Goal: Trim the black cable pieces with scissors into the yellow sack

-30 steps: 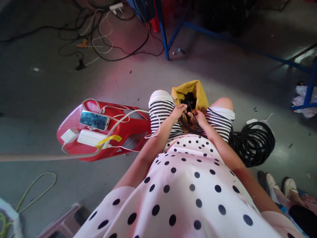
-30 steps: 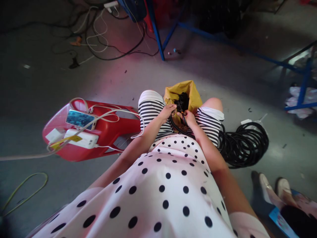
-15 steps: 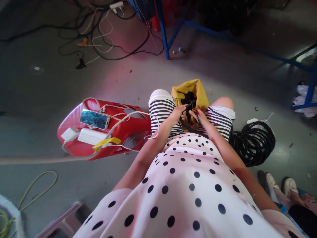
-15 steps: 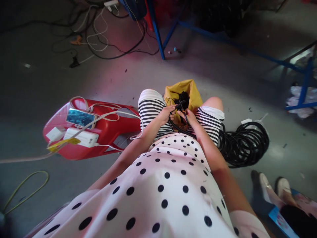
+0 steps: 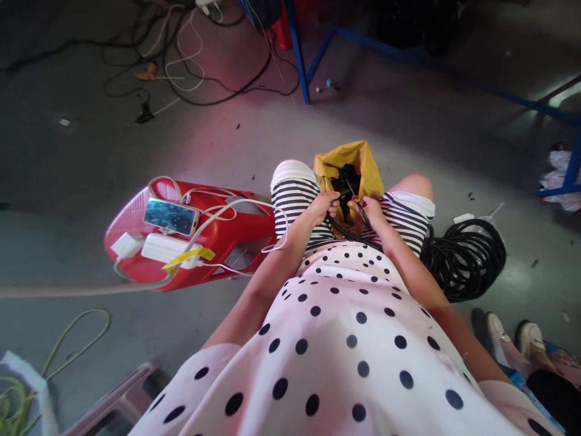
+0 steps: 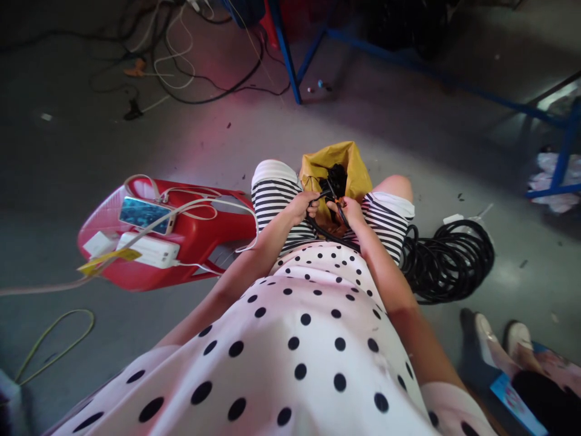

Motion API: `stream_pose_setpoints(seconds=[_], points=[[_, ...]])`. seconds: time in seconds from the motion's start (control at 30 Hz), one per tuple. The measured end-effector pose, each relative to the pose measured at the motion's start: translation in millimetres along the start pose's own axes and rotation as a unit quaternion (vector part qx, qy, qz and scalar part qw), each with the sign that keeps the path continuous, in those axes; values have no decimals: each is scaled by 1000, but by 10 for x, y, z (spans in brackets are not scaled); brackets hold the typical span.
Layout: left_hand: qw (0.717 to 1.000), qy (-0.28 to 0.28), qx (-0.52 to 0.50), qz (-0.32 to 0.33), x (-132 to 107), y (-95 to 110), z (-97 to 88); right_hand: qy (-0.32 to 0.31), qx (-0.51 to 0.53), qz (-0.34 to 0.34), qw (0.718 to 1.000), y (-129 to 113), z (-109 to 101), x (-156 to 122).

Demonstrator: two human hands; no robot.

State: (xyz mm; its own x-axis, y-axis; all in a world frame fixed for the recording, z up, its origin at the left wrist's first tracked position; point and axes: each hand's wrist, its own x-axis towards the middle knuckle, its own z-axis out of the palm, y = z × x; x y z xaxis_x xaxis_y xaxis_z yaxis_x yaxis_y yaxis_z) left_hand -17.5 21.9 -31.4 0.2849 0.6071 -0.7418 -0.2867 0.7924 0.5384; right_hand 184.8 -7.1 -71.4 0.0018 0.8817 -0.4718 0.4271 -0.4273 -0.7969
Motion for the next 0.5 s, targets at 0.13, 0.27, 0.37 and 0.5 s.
stream_pose_setpoints(seconds=[0.13, 0.27, 0.37, 0.5], points=[[999, 2, -35, 27, -70, 0, 3, 21, 57, 2, 998, -26, -23, -37], [995, -36, -92, 30, -265, -71, 59, 6, 105, -30, 994, -39, -36, -54], [992, -42, -113, 23, -390, -157, 207, -11, 126, -22, 992, -68, -26, -48], [993, -17, -87, 78, -403, -193, 377, -37, 129, -37, 990, -155, -59, -109]])
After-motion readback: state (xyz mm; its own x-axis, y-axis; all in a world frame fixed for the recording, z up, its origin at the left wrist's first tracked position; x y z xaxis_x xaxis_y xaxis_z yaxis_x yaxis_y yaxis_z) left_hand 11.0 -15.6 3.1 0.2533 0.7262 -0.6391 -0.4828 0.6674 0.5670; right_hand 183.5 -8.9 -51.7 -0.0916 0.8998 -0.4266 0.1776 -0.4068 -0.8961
